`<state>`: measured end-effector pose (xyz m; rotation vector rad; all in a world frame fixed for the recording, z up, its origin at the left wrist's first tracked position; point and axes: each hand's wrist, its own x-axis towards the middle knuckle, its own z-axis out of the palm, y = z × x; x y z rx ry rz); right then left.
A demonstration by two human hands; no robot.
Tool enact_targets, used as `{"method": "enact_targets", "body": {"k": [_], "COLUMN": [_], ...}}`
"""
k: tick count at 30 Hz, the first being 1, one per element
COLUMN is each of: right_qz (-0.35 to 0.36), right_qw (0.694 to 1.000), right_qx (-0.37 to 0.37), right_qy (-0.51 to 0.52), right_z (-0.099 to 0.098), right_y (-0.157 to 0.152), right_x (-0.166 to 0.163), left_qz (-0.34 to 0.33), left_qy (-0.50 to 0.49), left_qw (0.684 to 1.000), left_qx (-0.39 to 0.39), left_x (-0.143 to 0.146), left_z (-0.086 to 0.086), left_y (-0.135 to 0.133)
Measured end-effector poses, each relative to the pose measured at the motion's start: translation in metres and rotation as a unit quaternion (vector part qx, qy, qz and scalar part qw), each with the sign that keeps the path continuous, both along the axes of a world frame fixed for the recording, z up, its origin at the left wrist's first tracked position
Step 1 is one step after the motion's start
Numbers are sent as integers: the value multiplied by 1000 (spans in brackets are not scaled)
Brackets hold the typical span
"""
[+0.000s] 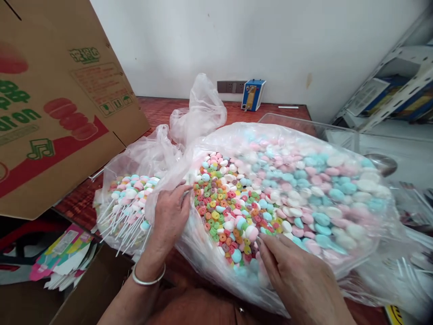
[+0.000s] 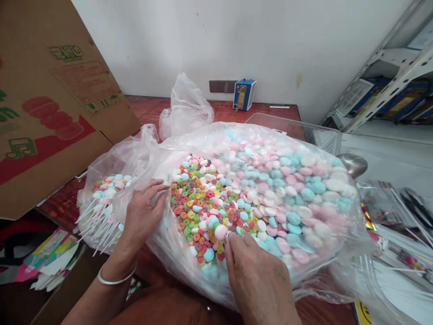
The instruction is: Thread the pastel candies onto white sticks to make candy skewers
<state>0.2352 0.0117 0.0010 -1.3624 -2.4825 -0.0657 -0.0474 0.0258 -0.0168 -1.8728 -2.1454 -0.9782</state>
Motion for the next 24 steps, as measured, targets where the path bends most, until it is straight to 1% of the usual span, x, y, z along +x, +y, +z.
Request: {"method": "enact_targets", "body": {"k": [4,6,8,10,13,16,18,21,24], "right_qz": [15,13,8,-3,-20,-14,-7,9,28], "right_qw": [1000,1000,1000,999,993,979,971,970,975], "right_qx": [8,19,18,2,-43,-98,-122,-126,-101], "right_qy": [0,-1,-16,-45,-110,-178,-206,-207,-196], "right_z": [3,5,8,14,29,48,58,66,69], "right_y": [2,2,3,4,11,19,23,27,30], "right_x": [-5,-9,-16,-26,-44,-59,-65,-69,-74], "left_qz": [-78,-113,-131,-132,-125,-125,-125,-127,-134], "left_qy": [-9,-2,4,10,21,27,24,22,21], "left_qw": [996,993,991,991,992,991,991,991,990], "left_qx": [35,35,30,19,-5,-29,-38,-43,-46], "left_x": [12,17,20,21,21,20,19,18,16], "left_z": [1,1,0,-2,-6,-9,-10,-10,-10], "left_y": [-6,-6,-5,-5,-6,-8,-8,-9,-8]}}
